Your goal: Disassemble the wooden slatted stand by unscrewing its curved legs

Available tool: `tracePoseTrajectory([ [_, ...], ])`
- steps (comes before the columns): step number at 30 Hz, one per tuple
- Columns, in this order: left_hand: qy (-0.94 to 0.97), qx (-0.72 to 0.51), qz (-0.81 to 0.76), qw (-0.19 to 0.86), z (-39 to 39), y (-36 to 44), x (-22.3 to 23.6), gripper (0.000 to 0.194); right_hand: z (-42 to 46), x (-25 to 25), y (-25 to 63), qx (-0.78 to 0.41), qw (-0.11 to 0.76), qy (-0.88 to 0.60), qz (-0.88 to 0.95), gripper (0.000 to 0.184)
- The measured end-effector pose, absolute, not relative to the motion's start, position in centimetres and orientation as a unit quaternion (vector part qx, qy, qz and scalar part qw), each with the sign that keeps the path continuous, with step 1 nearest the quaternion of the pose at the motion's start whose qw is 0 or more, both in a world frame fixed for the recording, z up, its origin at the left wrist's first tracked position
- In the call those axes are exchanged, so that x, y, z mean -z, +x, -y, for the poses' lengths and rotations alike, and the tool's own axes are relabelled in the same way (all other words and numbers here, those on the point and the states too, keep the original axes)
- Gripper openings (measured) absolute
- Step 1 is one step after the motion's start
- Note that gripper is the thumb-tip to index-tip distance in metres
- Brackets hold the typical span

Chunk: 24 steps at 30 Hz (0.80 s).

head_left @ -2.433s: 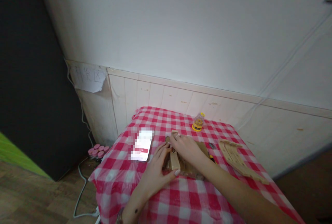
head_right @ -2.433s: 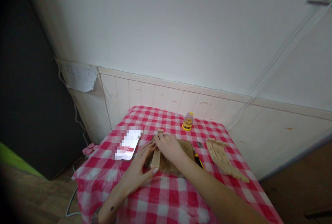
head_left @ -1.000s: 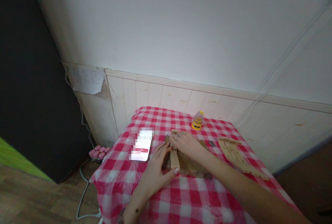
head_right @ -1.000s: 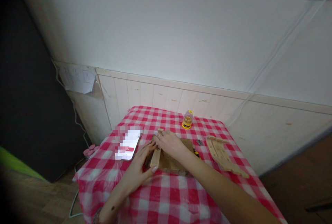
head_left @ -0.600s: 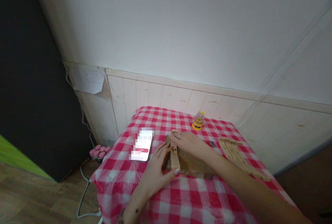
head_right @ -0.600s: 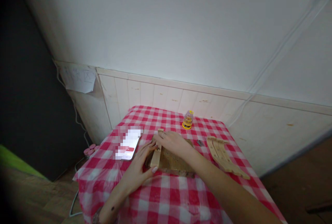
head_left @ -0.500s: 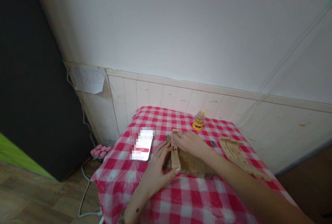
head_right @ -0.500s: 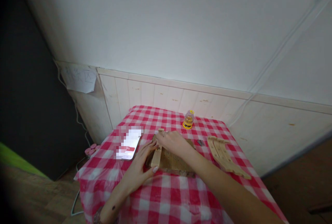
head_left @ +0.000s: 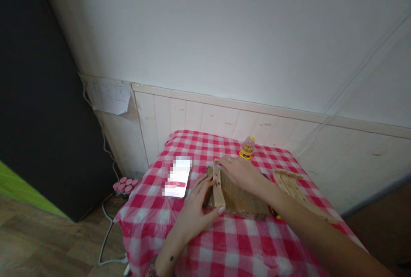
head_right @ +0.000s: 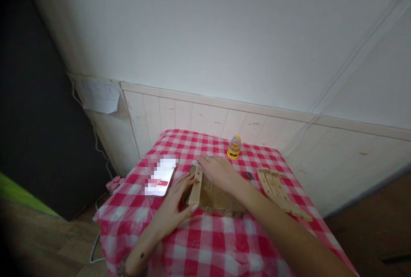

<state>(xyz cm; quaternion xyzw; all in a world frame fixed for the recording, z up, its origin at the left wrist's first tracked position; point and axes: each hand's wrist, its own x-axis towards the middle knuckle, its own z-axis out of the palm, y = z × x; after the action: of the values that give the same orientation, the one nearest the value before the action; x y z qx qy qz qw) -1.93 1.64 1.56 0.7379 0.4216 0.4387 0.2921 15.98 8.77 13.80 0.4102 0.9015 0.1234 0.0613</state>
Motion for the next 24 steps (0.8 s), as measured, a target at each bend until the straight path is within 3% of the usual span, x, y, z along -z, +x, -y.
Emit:
tracePoseTrajectory([
  [4, 0.739, -0.436, -0.421, 0.294, -1.6, -1.9, -1.7, 0.056, -9.7, -15.9, 19.8, -0.118, 0.127, 0.522, -0.835, 0.028],
  [9, 0.737, -0.439, -0.418, 0.299, -1.6, -2.0, -1.6, 0.055, -10.9, -14.2, 24.4, -0.097, 0.236, 0.612, -0.748, 0.014],
  [13, 0.733, -0.439, -0.42, 0.304, -1.5, -2.0, -1.6, 0.054, -11.2, -12.2, 25.6, -0.076, 0.272, 0.639, -0.716, 0.037],
  [19, 0.734, -0.443, -0.42, 0.299, -1.4, -2.0, -1.7, 0.055, -11.5, -12.9, 25.4, -0.102, 0.227, 0.639, -0.727, 0.024],
  [24, 0.737, -0.44, -0.42, 0.295, -1.5, -2.0, -1.5, 0.056, -9.8, -14.5, 21.6, -0.128, 0.141, 0.593, -0.782, 0.041],
])
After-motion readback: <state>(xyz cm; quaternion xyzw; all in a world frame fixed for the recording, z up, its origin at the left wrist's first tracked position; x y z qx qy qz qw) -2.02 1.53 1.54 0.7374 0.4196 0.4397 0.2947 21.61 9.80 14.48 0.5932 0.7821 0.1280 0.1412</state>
